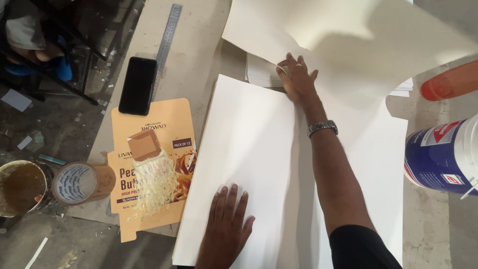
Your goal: The recorder flips through and organizes large white sheets of paper on a cluttered workspace.
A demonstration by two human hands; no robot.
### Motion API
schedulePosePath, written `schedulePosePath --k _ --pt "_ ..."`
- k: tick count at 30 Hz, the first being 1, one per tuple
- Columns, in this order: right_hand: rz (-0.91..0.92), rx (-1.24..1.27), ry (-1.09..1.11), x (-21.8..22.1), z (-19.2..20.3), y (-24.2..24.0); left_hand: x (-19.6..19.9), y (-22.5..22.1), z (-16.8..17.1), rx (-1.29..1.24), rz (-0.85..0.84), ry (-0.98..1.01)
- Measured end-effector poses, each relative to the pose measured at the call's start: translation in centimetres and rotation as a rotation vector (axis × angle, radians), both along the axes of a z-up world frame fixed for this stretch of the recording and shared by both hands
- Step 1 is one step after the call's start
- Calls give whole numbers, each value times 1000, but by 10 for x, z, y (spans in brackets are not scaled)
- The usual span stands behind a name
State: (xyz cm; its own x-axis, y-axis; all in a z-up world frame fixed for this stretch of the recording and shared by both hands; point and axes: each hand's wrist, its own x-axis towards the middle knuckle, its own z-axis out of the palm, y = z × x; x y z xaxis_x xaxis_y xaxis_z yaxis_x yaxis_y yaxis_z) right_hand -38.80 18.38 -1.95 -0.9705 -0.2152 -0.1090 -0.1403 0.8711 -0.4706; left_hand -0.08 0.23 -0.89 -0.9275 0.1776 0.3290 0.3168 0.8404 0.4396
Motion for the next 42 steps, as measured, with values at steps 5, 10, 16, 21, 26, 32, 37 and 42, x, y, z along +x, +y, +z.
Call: schedulePosePath --k 5,10,16,21,26,32,37,42 --pt "-3 30 17 1 1 -3 0 0 1 1 5 5" --pt "19 99 350 9 -1 -3 0 0 2 34 2 9" --pt "192 112 779 21 -8 11 2 0 5 51 4 21" --pt "271 70 843 86 15 -11 -1 0 4 41 21 64" --pt "231 -5 463 199 39 -37 1 1 7 27 60 69" --pt "167 116 404 242 -5 -42 5 -7 12 54 10 66" --pt "128 109 370 244 -6 -43 12 -60 4 806 344 51" --pt "132 109 374 244 -6 -41 13 -155 -2 359 567 75"
